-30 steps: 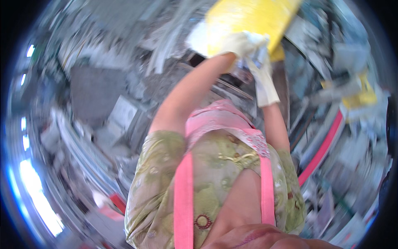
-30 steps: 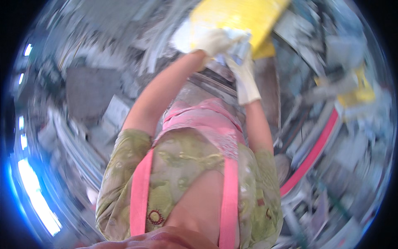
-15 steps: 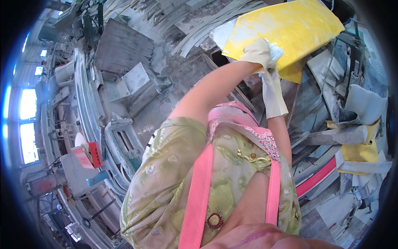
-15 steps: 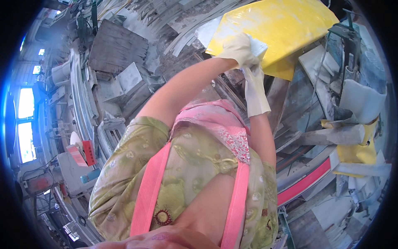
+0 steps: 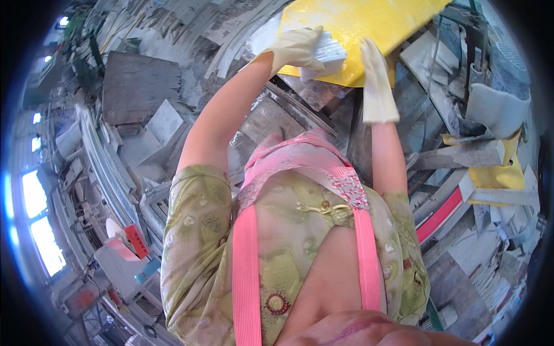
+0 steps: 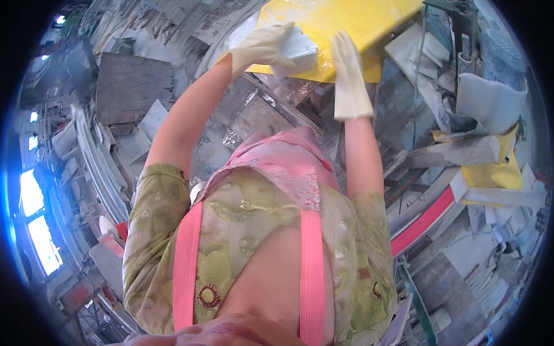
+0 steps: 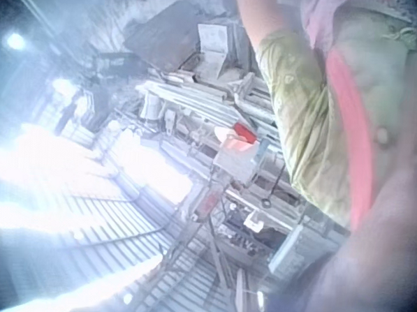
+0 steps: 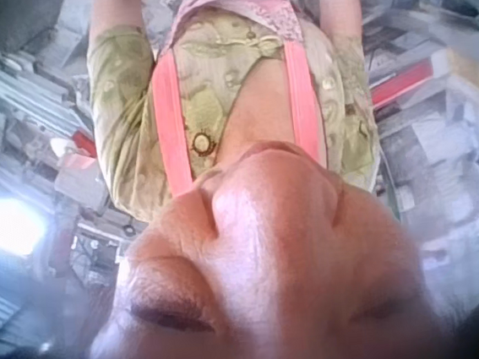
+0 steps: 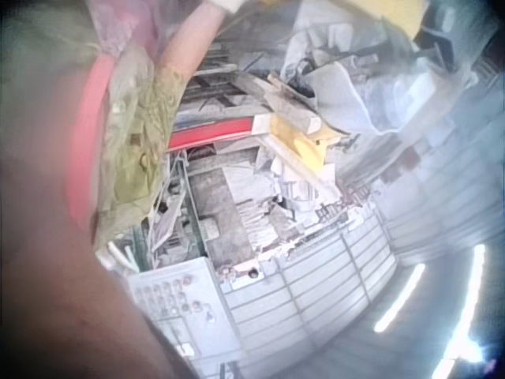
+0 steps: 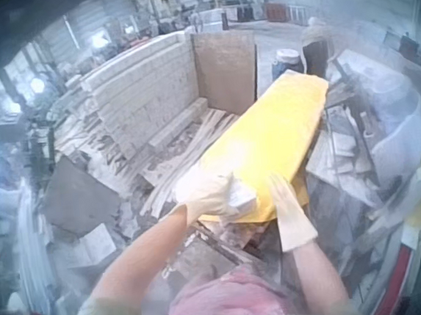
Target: The person sorts white rectangular pieces from a pile of debris on a yellow tray. They pick up pieces, separate them, and place them into a stack on the floor. The person repeats this process throughout the clip.
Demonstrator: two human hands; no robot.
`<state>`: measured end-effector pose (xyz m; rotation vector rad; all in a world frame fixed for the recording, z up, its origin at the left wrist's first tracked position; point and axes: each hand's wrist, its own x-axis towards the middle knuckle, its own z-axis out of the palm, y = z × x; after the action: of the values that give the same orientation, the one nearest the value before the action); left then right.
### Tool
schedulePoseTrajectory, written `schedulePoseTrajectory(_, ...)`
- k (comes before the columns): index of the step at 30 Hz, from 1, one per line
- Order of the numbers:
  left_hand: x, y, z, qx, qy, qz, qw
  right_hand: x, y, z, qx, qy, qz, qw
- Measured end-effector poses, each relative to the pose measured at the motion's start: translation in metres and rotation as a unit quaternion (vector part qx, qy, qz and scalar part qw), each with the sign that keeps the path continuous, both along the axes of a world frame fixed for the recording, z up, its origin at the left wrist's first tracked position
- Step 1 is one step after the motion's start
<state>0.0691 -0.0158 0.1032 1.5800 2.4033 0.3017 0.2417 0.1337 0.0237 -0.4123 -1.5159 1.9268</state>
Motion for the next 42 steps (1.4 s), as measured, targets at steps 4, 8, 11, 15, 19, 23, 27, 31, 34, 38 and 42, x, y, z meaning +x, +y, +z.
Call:
schedulePoseTrajectory(4,0.008,-0.036,-0.016,0.214,0.013,0.058,0.975,-0.039,0.014,0.003,0.002,-0.071,0.186,0.980)
schedulePoseTrajectory(8,0.035,-0.070,-0.045,0.280,-0.422,0.251,0.825,-0.053,0.006,0.007,-0.027,-0.065,0.258,0.964)
schedulePoseTrajectory(11,0.053,-0.039,-0.080,0.392,-0.467,0.251,0.751,-0.049,0.003,0.009,-0.011,-0.061,0.248,0.967)
schedulePoseTrajectory(15,0.059,-0.014,-0.100,0.548,-0.515,0.143,0.643,-0.044,-0.003,0.008,0.024,-0.094,0.214,0.972)
schedulePoseTrajectory(19,0.060,-0.021,-0.092,0.445,-0.444,0.256,0.734,-0.047,-0.003,0.006,0.069,-0.109,0.220,0.967)
schedulePoseTrajectory(23,0.056,-0.028,-0.093,0.408,-0.432,0.225,0.772,-0.053,-0.004,0.000,0.067,-0.090,0.204,0.972)
schedulePoseTrajectory(27,0.051,-0.026,-0.107,0.441,-0.447,0.197,0.752,-0.055,-0.009,-0.006,0.039,-0.063,0.187,0.980)
schedulePoseTrajectory(31,0.051,-0.022,-0.115,0.443,-0.433,0.215,0.755,-0.056,-0.010,-0.009,0.019,-0.055,0.182,0.982)
schedulePoseTrajectory(34,0.050,-0.029,-0.096,0.413,-0.434,0.212,0.772,-0.056,-0.010,-0.006,-0.013,-0.058,0.194,0.979)
schedulePoseTrajectory(38,0.040,-0.049,-0.040,0.371,-0.375,0.162,0.834,-0.053,-0.014,-0.001,-0.045,-0.056,0.205,0.976)
schedulePoseTrajectory(42,0.035,-0.037,0.015,0.111,0.042,0.155,0.981,-0.053,-0.020,0.016,-0.104,-0.060,0.223,0.968)
